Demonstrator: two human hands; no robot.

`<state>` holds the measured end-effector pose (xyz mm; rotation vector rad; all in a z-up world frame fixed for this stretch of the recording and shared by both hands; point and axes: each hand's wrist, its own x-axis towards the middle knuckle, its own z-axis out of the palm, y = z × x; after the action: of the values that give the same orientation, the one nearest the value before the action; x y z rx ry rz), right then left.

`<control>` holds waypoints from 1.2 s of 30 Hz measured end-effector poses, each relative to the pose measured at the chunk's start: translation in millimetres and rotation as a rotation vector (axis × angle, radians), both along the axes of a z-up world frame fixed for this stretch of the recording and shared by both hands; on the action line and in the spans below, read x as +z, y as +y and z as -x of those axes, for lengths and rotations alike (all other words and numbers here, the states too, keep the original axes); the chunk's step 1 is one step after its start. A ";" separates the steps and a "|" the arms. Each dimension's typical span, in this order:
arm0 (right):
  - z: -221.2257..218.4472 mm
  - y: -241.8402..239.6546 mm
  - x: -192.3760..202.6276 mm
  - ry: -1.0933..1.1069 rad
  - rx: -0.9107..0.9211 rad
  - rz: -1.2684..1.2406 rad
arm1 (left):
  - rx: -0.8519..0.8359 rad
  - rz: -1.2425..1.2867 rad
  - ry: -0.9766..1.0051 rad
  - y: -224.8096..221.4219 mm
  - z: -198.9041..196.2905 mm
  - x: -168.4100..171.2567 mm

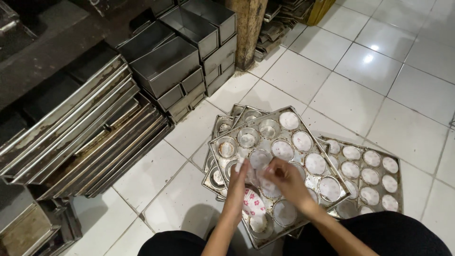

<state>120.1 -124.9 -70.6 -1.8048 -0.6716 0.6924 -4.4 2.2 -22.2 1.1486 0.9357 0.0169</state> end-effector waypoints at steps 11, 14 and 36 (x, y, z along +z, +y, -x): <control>-99.6 58.6 -6.2 -0.861 0.101 0.509 | 0.290 0.192 0.002 14.2 3.9 22.0; -117.8 68.8 -35.8 -0.981 0.377 0.789 | 0.345 0.239 -0.091 16.4 2.0 23.2; 28.0 19.1 66.9 -0.392 0.160 0.033 | -0.029 0.216 -0.211 10.7 7.7 7.7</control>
<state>92.1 -105.7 -3.6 -1.9518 -1.0792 0.4561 -12.1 13.0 -14.5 0.9403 0.7154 0.0130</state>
